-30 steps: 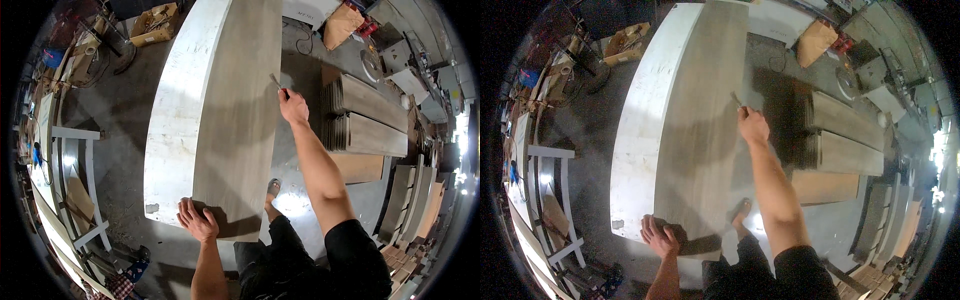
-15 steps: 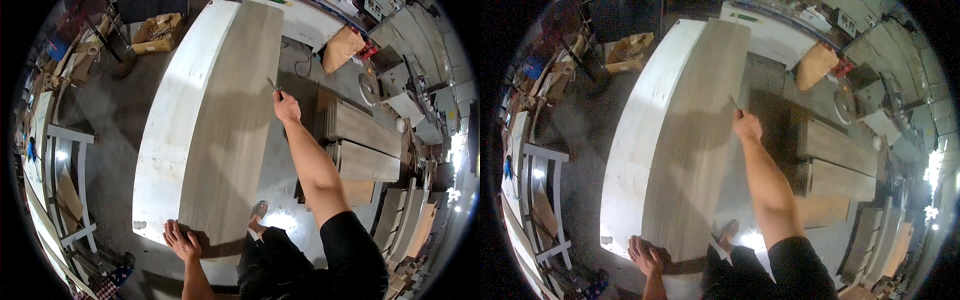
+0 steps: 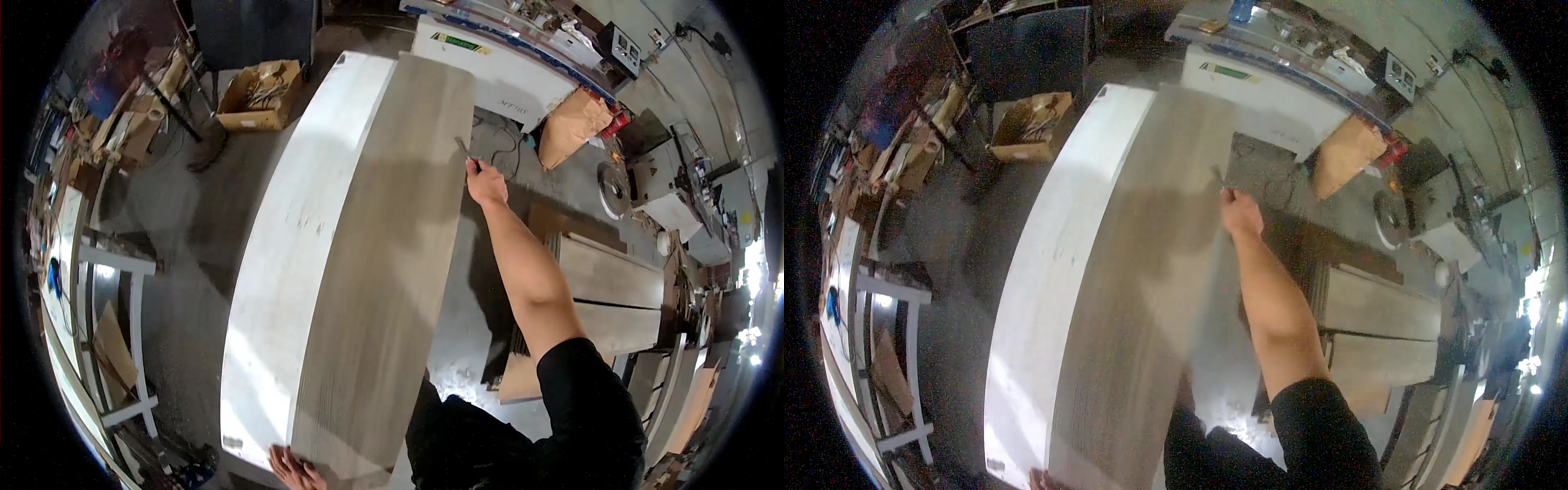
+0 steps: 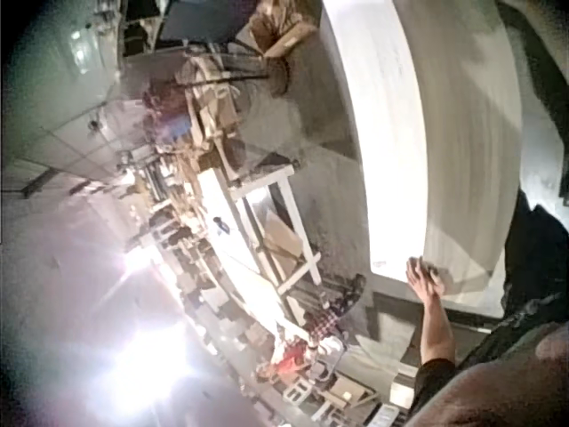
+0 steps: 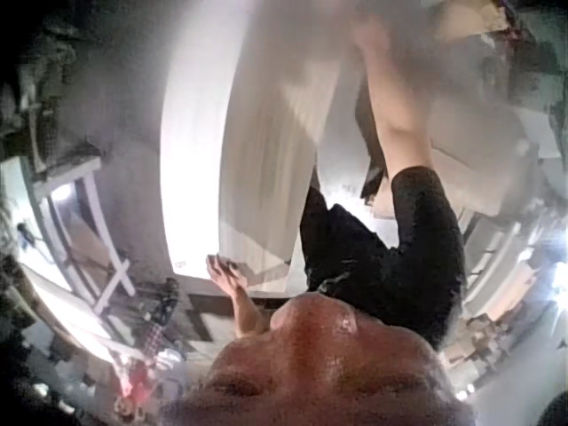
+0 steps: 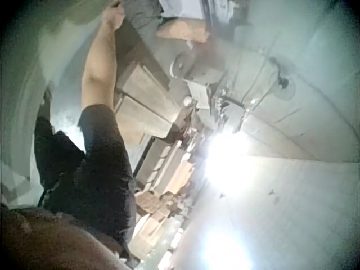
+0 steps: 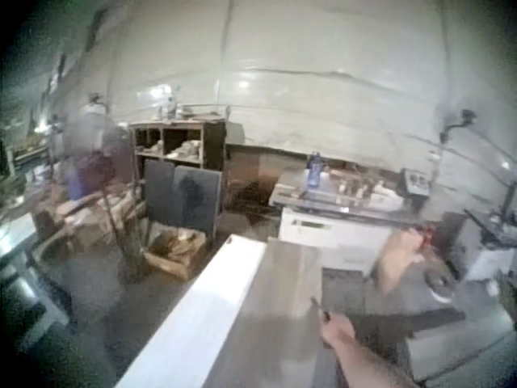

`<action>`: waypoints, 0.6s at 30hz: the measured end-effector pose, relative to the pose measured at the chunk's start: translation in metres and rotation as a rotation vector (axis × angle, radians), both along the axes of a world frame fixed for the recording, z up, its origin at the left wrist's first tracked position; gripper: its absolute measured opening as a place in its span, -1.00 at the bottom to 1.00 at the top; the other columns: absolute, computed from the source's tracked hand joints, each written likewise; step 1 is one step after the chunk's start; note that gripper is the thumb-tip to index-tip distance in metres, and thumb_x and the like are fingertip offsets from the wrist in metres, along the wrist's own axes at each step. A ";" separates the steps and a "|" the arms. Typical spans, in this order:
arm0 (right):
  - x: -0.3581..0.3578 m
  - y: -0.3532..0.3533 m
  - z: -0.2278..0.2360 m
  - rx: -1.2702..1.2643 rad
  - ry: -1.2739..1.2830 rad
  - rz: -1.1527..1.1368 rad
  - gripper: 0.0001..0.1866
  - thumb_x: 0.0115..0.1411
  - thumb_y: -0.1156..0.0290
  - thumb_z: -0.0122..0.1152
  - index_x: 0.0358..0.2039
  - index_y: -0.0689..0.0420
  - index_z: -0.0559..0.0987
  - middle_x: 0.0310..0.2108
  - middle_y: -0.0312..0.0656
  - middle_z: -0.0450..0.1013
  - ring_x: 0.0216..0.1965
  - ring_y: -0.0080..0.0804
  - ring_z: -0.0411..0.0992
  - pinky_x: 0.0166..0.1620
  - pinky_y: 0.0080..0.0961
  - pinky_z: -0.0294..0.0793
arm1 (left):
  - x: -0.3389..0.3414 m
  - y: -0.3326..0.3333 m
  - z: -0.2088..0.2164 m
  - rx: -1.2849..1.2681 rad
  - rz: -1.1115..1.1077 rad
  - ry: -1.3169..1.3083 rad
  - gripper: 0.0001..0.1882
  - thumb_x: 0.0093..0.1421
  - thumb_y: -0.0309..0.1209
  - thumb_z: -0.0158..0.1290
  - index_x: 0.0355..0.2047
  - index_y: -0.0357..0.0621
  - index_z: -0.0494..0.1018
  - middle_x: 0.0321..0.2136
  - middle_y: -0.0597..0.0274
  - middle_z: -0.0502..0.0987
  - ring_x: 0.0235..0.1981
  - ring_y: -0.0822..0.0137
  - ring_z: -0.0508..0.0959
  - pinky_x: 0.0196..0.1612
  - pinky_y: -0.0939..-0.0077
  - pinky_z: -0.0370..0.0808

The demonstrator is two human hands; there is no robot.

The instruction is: Trimming the excess veneer from the edge of a wood panel using a utility knife.

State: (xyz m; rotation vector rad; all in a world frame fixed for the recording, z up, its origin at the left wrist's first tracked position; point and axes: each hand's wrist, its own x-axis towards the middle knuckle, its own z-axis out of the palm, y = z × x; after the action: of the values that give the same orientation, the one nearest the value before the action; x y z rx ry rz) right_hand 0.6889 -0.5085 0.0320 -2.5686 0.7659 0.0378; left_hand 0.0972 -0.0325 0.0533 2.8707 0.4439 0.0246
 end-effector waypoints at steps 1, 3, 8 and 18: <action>0.022 -0.009 -0.001 -0.016 0.002 -0.015 -0.46 0.37 -0.17 -0.07 0.21 -0.21 0.54 0.12 -0.01 0.52 0.17 0.06 0.45 0.19 -0.10 0.46 | 0.003 -0.004 0.002 0.005 0.003 0.023 -0.46 0.46 -0.05 -0.21 0.30 -0.05 0.29 0.28 -0.30 0.28 0.24 -0.32 0.35 0.20 -0.23 0.36; 0.053 -0.024 -0.005 -0.019 0.011 -0.043 -0.47 0.38 -0.16 -0.10 0.21 -0.22 0.54 0.12 -0.01 0.52 0.15 0.06 0.47 0.17 -0.10 0.47 | 0.003 -0.006 0.008 0.009 0.013 0.083 -0.44 0.46 -0.06 -0.20 0.33 -0.09 0.25 0.29 -0.34 0.27 0.24 -0.35 0.34 0.20 -0.25 0.35; 0.141 -0.056 0.002 -0.008 0.065 0.032 -0.47 0.39 -0.15 -0.15 0.16 -0.21 0.57 0.09 0.03 0.53 0.14 0.08 0.47 0.18 -0.04 0.47 | -0.017 -0.004 0.002 -0.148 0.161 0.378 -0.33 0.43 -0.03 -0.23 0.44 -0.07 0.13 0.43 -0.24 0.09 0.37 -0.08 0.26 0.22 -0.06 0.31; 0.301 -0.143 0.004 -0.095 0.015 0.289 -0.53 0.38 -0.13 -0.05 0.10 -0.18 0.57 -0.04 -0.04 0.59 -0.01 0.09 0.53 0.02 -0.01 0.54 | 0.154 -0.079 0.001 0.226 0.312 0.633 -0.42 0.28 -0.19 -0.01 0.30 -0.05 0.36 0.38 -0.18 0.19 0.38 -0.40 0.13 0.38 -0.41 0.06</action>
State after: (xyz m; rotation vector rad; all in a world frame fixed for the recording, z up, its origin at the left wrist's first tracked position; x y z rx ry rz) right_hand 0.9898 -0.6517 0.0355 -2.7526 0.4048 0.1135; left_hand 0.2512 -0.1110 0.0548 2.9378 1.0576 -0.8451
